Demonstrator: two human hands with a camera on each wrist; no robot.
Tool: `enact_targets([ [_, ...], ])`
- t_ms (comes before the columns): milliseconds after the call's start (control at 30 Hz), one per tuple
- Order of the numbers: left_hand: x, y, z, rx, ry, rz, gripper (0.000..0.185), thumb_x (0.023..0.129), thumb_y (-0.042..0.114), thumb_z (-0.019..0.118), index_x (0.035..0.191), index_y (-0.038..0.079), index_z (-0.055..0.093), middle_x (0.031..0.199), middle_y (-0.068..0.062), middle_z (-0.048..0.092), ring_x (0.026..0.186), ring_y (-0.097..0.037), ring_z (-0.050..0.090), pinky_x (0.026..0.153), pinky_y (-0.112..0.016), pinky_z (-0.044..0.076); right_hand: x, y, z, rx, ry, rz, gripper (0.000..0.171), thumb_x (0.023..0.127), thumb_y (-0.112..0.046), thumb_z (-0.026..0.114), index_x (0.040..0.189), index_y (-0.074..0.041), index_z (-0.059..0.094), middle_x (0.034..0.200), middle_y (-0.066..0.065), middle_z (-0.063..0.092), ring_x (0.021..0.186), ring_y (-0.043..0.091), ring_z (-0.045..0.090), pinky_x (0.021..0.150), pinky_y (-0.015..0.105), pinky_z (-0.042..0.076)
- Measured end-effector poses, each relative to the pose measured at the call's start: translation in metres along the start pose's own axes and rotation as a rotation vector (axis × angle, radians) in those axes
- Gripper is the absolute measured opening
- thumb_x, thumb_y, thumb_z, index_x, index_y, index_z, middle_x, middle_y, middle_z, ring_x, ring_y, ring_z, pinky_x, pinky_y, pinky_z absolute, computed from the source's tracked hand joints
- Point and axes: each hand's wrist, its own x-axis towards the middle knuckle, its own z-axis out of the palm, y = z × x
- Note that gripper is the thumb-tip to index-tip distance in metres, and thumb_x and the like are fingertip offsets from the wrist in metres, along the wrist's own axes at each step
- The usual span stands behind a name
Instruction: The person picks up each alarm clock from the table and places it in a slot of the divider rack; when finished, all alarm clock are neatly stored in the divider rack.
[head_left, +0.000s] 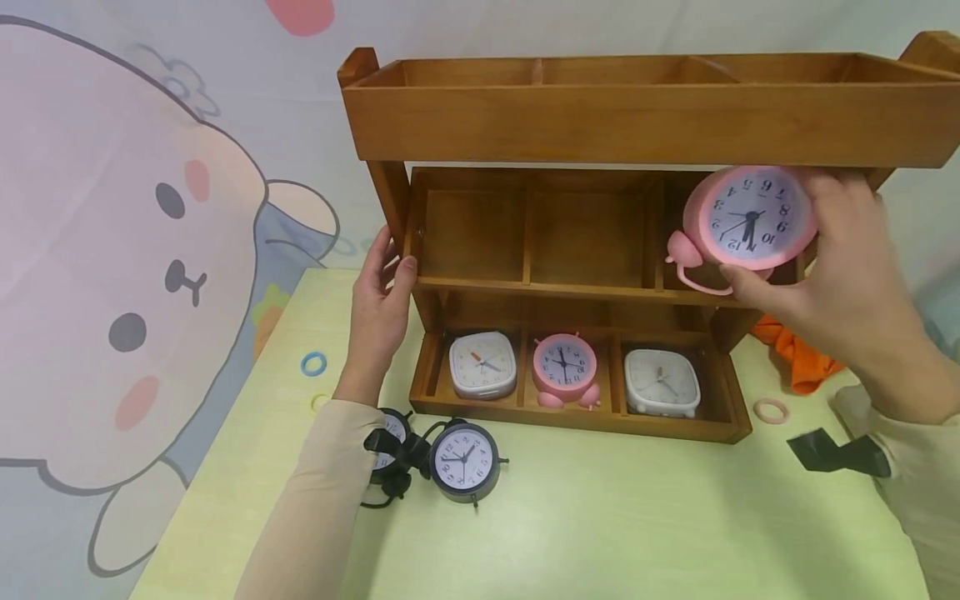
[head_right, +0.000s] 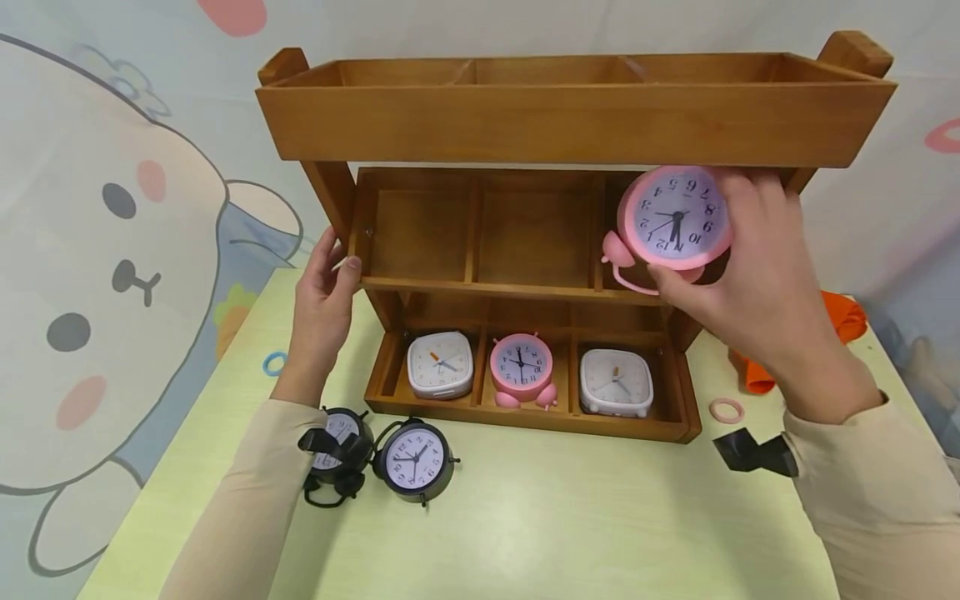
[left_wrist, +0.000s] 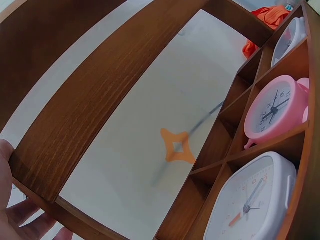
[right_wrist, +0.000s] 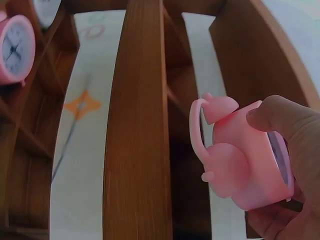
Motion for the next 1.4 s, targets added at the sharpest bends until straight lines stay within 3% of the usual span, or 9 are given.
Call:
enact_targets([
  [67,0.0,-0.001,0.0,0.0,0.002,0.002,0.057,0.102,0.016,0.046,0.156,0.01,0.027,0.155,-0.015,0.039,0.139,-0.031,0.043,0.115,-0.041,0.036,0.005,0.004,0.0,-0.02,-0.023,-0.002,0.093,0.061,-0.008,0.083,0.144,0.0,0.042,0.13,0.031,0.048,0.117,0.044,0.04,0.108,0.055,0.029],
  [333,0.001,-0.002,0.0,-0.013,0.0,0.015,0.057,0.102,0.016,0.046,0.156,0.01,0.027,0.155,-0.016,0.038,0.139,-0.033,0.043,0.115,-0.042,0.036,0.013,0.013,0.002,-0.115,-0.109,-0.006,0.103,0.063,-0.005,0.086,0.151,-0.004,0.032,0.14,0.03,0.042,0.123,0.049,0.039,0.114,0.06,0.028],
  [667,0.0,0.0,0.003,0.001,-0.005,0.005,0.057,0.103,0.016,0.046,0.156,0.01,0.027,0.156,-0.016,0.037,0.14,-0.032,0.042,0.116,-0.042,0.036,0.014,0.029,0.004,-0.185,-0.257,-0.031,0.105,0.064,-0.004,0.087,0.151,0.0,0.029,0.141,0.031,0.04,0.123,0.047,0.039,0.106,0.065,0.036],
  [867,0.001,-0.001,0.005,0.008,-0.01,0.004,0.057,0.103,0.016,0.046,0.156,0.009,0.026,0.156,-0.015,0.037,0.14,-0.032,0.042,0.116,-0.042,0.035,0.011,0.039,0.005,-0.212,-0.298,-0.092,0.102,0.066,-0.005,0.087,0.15,0.002,0.03,0.141,0.032,0.04,0.126,0.048,0.038,0.108,0.064,0.034],
  [1133,0.017,-0.034,0.005,-0.001,0.002,0.031,0.059,0.103,0.023,0.048,0.157,0.019,0.026,0.157,-0.008,0.038,0.139,-0.027,0.043,0.116,-0.042,0.035,0.013,0.04,0.006,-0.226,-0.329,-0.104,0.102,0.07,-0.011,0.087,0.152,0.0,0.027,0.145,0.031,0.037,0.127,0.047,0.038,0.106,0.066,0.035],
  [1267,0.019,-0.039,0.005,-0.004,0.006,0.047,0.059,0.102,0.028,0.05,0.156,0.021,0.028,0.156,-0.007,0.04,0.138,-0.025,0.045,0.115,-0.042,0.037,0.014,0.041,0.007,-0.211,-0.335,-0.112,0.101,0.073,-0.013,0.085,0.153,0.001,0.026,0.15,0.031,0.033,0.131,0.048,0.036,0.103,0.067,0.036],
  [1400,0.019,-0.04,0.005,-0.004,0.008,0.059,0.059,0.102,0.029,0.05,0.156,0.019,0.029,0.155,-0.007,0.04,0.138,-0.026,0.046,0.115,-0.042,0.037,0.013,0.04,0.01,-0.228,-0.372,-0.095,0.09,0.077,-0.02,0.082,0.15,0.003,0.034,0.157,0.029,0.025,0.135,0.051,0.035,0.101,0.068,0.038],
])
